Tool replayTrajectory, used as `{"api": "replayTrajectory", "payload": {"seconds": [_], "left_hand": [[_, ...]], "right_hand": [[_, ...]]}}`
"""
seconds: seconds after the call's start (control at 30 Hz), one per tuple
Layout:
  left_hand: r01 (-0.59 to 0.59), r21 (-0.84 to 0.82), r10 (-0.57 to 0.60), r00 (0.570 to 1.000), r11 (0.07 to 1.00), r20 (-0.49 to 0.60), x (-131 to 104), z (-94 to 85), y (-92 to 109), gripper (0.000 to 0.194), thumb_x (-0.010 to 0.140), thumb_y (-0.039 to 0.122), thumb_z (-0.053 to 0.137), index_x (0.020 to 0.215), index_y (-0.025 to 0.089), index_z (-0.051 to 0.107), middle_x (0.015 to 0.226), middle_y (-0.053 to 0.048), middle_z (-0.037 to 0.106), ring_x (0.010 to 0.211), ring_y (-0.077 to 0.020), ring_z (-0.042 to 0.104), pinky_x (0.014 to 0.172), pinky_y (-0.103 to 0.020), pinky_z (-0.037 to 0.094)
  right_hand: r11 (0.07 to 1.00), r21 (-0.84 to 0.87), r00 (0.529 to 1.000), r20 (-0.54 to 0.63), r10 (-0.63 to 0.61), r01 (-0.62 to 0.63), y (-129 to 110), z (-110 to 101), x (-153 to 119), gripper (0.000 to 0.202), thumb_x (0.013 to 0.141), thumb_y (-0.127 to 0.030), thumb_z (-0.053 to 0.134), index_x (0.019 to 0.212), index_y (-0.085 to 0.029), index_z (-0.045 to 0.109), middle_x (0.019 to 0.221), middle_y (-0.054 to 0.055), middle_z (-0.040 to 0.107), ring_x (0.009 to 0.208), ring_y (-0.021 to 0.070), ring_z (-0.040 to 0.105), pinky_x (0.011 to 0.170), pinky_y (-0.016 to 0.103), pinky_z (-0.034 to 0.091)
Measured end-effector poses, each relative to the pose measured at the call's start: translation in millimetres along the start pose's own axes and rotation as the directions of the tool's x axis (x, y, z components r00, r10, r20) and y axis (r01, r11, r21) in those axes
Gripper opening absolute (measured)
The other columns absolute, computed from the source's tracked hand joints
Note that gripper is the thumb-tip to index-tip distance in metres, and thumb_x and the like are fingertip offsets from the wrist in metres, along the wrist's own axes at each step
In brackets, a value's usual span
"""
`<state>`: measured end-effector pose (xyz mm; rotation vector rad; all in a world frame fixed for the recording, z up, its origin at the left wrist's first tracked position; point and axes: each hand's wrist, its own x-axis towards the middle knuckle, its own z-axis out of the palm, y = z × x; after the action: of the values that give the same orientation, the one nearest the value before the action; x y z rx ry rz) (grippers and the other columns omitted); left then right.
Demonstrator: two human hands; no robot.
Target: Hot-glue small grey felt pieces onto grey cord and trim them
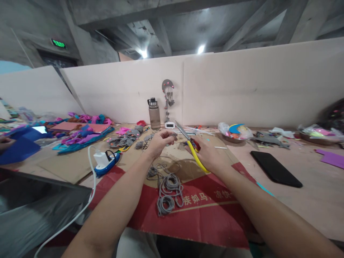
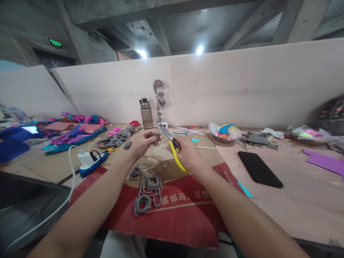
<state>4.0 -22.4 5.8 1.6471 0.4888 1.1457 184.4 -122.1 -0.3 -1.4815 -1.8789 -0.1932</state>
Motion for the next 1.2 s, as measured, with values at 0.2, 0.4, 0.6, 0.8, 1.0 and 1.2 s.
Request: {"api": "replayTrajectory", "payload": {"seconds": [0.2, 0.4, 0.6, 0.8, 1.0, 1.2], "left_hand": [[-0.006, -0.012, 0.006, 1.000, 1.000, 0.001, 0.7, -1.5, -1.7, 0.020, 0.066, 0.030, 0.069, 0.076, 0.014, 0.062, 0.067, 0.000, 0.060, 0.057, -0.0080, 0.049, 0.058, -0.022, 0.038], [-0.023, -0.063, 0.024, 1.000, 0.998, 0.015, 0.4, -0.1, -1.3, 0.023, 0.064, 0.029, 0.071, 0.081, 0.015, 0.063, 0.073, -0.001, 0.062, 0.062, -0.0088, 0.051, 0.059, -0.022, 0.039], [-0.025, 0.001, 0.025, 0.999, 1.000, 0.048, -0.1, -0.8, 0.1, 0.017, 0.065, 0.027, 0.069, 0.076, 0.015, 0.062, 0.072, -0.001, 0.061, 0.063, -0.0088, 0.050, 0.060, -0.021, 0.039], [-0.002, -0.003, 0.002, 1.000, 1.000, 0.020, -1.3, 1.8, 3.7, 0.019, 0.060, 0.023, 0.070, 0.075, 0.016, 0.062, 0.070, 0.001, 0.062, 0.063, -0.0095, 0.052, 0.060, -0.022, 0.039], [-0.012, 0.013, 0.011, 0.999, 1.000, 0.039, -1.2, 1.1, 3.3, 0.013, 0.061, 0.018, 0.066, 0.074, 0.016, 0.064, 0.074, 0.000, 0.064, 0.067, -0.0102, 0.055, 0.063, -0.022, 0.040], [0.004, 0.042, -0.006, 0.999, 0.999, 0.039, -1.0, -0.4, 2.1, 0.016, 0.061, 0.015, 0.060, 0.076, 0.015, 0.065, 0.076, -0.001, 0.064, 0.070, -0.0109, 0.054, 0.064, -0.022, 0.040]], "right_hand": [[1.000, 0.017, 0.999, 0.037, -0.025, 0.025, -2.1, 0.3, -0.3, 0.046, 0.083, -0.045, 0.054, 0.122, -0.020, 0.048, 0.106, 0.010, 0.053, 0.095, 0.0214, 0.052, 0.085, 0.033, 0.041], [0.998, -0.057, 0.999, 0.038, -0.032, 0.034, -2.8, 0.9, -2.6, 0.044, 0.082, -0.046, 0.055, 0.119, -0.022, 0.050, 0.103, 0.009, 0.052, 0.087, 0.0207, 0.053, 0.079, 0.032, 0.042], [0.997, -0.068, 0.998, 0.049, -0.040, 0.043, -3.0, -1.8, -2.9, 0.037, 0.084, -0.045, 0.052, 0.114, -0.022, 0.053, 0.102, 0.009, 0.053, 0.084, 0.0195, 0.054, 0.075, 0.031, 0.041], [0.997, -0.063, 0.997, 0.060, -0.044, 0.048, -4.0, -3.8, -3.2, 0.041, 0.083, -0.049, 0.053, 0.114, -0.023, 0.053, 0.104, 0.009, 0.055, 0.086, 0.0205, 0.055, 0.074, 0.031, 0.041], [0.994, -0.083, 0.995, 0.069, -0.065, 0.071, -3.5, -6.1, -3.2, 0.043, 0.083, -0.050, 0.052, 0.117, -0.023, 0.053, 0.104, 0.009, 0.058, 0.089, 0.0211, 0.055, 0.076, 0.030, 0.040], [0.991, -0.099, 0.995, 0.060, -0.083, 0.088, -2.6, -6.4, -2.8, 0.043, 0.084, -0.051, 0.051, 0.116, -0.022, 0.053, 0.101, 0.008, 0.059, 0.084, 0.0200, 0.055, 0.074, 0.030, 0.039]]}}
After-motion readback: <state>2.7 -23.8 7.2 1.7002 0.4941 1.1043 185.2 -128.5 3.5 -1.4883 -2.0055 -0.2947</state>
